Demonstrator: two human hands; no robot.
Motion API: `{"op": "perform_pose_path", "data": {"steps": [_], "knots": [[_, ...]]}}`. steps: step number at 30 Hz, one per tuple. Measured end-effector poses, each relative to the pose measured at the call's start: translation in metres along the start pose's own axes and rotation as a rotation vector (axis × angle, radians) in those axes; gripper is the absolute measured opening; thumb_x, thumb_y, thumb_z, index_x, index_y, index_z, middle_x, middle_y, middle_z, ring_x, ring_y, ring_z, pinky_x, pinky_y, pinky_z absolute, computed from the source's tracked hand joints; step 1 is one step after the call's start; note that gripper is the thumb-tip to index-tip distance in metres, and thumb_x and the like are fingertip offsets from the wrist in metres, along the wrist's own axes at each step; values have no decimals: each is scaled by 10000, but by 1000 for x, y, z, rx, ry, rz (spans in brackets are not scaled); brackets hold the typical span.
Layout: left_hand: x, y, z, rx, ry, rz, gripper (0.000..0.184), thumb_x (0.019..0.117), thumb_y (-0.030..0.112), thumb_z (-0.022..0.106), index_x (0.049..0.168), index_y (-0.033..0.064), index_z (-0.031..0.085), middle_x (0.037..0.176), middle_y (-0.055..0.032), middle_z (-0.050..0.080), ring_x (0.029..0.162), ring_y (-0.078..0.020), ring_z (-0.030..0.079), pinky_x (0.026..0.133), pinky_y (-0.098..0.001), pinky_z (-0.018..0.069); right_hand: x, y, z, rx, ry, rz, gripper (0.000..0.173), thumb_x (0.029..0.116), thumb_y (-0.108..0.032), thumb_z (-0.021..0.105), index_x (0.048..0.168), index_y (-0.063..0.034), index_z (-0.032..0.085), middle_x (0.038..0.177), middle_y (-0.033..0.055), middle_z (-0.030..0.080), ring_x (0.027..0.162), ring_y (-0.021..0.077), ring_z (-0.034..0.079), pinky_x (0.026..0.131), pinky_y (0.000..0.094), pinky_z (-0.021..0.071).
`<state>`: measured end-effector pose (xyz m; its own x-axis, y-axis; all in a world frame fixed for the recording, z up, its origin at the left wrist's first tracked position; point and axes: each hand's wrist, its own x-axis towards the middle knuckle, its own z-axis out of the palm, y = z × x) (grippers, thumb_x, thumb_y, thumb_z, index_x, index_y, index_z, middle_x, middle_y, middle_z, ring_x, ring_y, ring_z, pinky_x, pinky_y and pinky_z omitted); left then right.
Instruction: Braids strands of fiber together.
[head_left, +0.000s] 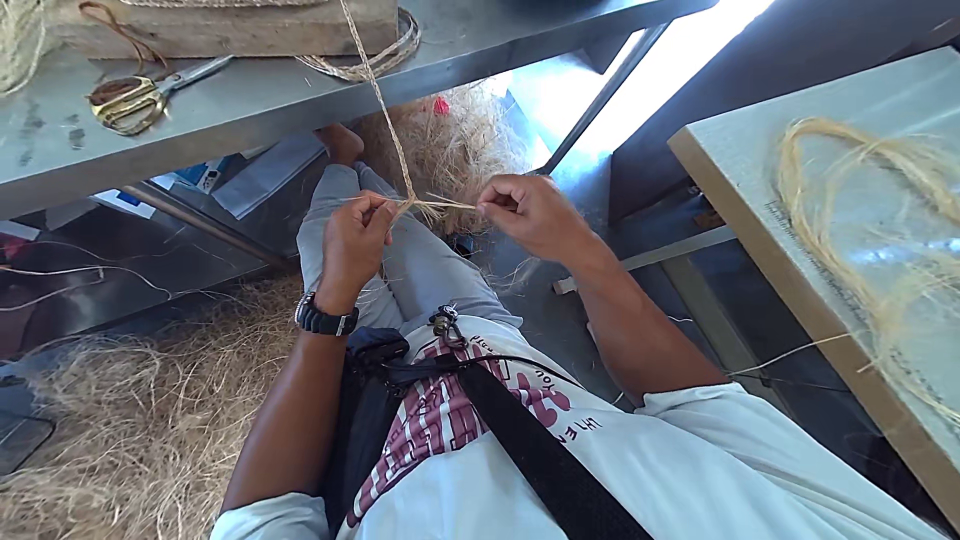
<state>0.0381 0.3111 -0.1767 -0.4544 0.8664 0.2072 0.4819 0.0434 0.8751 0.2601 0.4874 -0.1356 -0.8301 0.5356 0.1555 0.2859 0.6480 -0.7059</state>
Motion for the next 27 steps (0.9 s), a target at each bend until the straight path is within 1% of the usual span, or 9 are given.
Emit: {"op": "perform_pose_path", "data": {"steps": [4,6,9,12,15,20,24,26,27], "knots": [[0,0,-1,50,33,-21,220,1081,321,538,1099,144,668,641,-24,595,456,-144,491,424,-297,414,-18,13,-44,-32,111,33,177,1022,-200,588,994,-71,705,783,23,635,666,103,580,635,346,514],[-1,0,-1,57,39,-24,211,1080,315,542,1101,145,665,649,-27,609,461,-147,505,431,-302,426,-27,18,-70,-41,236,15,195,1023,-209,578,1023,-61,705,808,2,638,673,54,565,633,279,507],[0,0,0,100,42,-6,219,1082,310,537,1094,129,660,672,-27,635,490,-152,537,465,-326,457,-41,20,-102,27,484,6,156,1018,-197,599,1030,-73,692,799,-69,606,625,-17,504,578,184,453],[1,-1,2,143,49,-1,225,1082,300,537,1088,117,667,692,-35,629,525,-162,543,504,-358,467,-53,17,-125,184,786,17,78,1028,-191,592,1019,-156,661,747,-136,566,555,-12,478,511,183,440],[1,-1,1,170,27,0,226,1082,296,538,1064,116,674,694,-26,624,535,-156,535,513,-353,459,-55,9,-135,349,1026,2,116,1037,-147,561,953,-177,634,696,-120,566,500,19,488,445,178,435],[-9,-1,-6,165,-77,-6,197,1071,261,560,1036,108,679,696,-54,603,506,-172,503,477,-348,435,-49,-13,-99,347,738,-10,103,1043,-159,551,1014,-172,649,727,-136,563,529,-5,479,479,172,436],[-12,7,-3,267,-74,-34,207,1071,262,564,1101,110,701,795,-91,673,572,-225,601,525,-430,525,-31,-27,-50,457,514,-22,98,1015,-122,580,1010,-89,672,722,-83,570,527,15,464,474,195,420],[-9,12,-1,419,3,-14,278,1073,282,547,1199,89,703,1033,-136,712,894,-298,694,794,-553,570,-22,-35,-31,451,433,-6,108,1009,-123,593,1005,-61,681,735,-57,589,547,21,486,493,202,435],[-7,15,-3,467,41,27,316,1072,274,535,1255,68,689,1196,-157,690,1120,-329,660,975,-579,520,-17,-38,-24,436,401,0,120,1011,-122,594,1010,-45,686,746,-40,601,562,27,501,505,204,442]]}}
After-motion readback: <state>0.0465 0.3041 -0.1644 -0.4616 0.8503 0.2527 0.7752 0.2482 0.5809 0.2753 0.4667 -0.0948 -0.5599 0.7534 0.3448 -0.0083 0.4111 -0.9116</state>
